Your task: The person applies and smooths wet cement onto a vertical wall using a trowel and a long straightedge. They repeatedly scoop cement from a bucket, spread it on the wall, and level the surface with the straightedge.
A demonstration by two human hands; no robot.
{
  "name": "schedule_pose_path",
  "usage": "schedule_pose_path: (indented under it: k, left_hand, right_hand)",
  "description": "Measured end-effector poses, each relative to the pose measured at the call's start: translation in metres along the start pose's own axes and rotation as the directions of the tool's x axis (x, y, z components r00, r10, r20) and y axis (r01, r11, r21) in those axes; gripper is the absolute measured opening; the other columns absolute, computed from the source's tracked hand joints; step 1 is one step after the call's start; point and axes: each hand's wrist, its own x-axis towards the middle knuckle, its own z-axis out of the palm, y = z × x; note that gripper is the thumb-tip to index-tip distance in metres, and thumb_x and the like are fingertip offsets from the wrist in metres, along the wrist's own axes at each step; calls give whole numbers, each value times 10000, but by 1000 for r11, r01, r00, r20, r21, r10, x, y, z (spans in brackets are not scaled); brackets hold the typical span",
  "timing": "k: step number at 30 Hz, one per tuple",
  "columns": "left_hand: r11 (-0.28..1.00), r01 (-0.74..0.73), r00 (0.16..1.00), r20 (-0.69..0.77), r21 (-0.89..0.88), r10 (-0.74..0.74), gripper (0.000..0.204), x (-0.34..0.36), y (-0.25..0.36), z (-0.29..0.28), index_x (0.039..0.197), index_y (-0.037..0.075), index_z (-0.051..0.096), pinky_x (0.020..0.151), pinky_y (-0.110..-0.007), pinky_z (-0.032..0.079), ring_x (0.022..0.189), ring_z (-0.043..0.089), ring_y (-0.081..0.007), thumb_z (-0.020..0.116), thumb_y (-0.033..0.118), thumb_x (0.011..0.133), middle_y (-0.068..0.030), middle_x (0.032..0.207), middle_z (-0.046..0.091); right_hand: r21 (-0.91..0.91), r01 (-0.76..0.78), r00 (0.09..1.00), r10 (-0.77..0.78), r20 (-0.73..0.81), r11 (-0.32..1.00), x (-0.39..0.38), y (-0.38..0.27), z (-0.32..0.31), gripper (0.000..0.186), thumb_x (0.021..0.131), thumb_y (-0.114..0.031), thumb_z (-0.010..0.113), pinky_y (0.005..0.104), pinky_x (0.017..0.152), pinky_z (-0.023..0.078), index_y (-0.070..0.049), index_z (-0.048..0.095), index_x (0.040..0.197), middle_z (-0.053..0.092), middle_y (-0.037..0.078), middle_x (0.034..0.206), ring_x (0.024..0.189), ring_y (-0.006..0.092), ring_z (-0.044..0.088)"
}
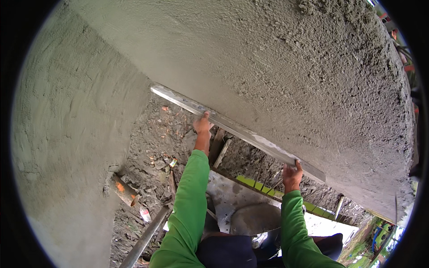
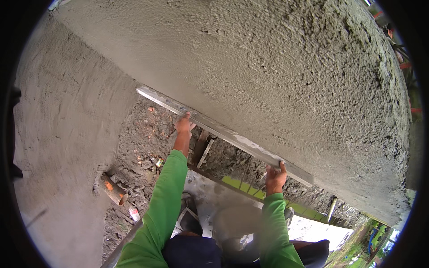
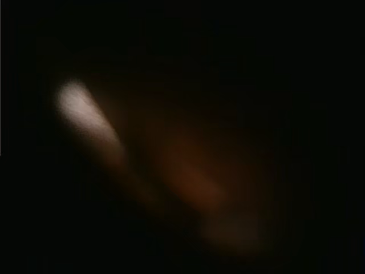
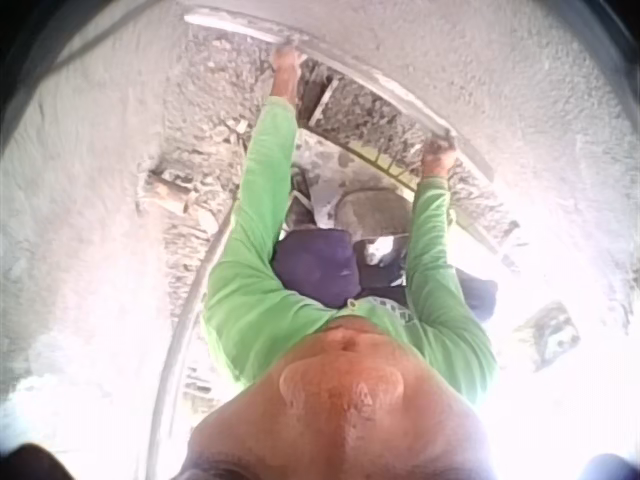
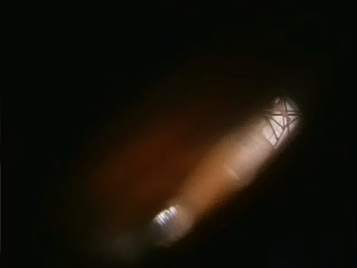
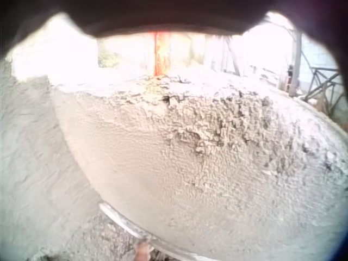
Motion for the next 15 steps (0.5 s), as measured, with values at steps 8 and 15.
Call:
schedule_pose_path:
  k: [8,15]
  left_hand:
    - [965,-172,968,145,-197,202,547,-82,61,9,1314,24,415,826,-417,543,996,621,-266,690,158,861,-115,1135,593]
    - [998,-57,998,25,-16,58,532,-29,-3,-29,1295,0,403,816,-419,539,986,601,-260,679,170,873,-132,1188,564]
  right_hand:
    - [157,289,956,-293,7,945,-81,-34,16,332,814,-325,666,349,887,429,-130,580,1068,567,38,1081,996,207,548]
    - [15,-19,999,19,-41,1000,-11,7,-21,293,864,-346,621,348,871,447,-139,570,1065,578,18,1065,988,193,546]
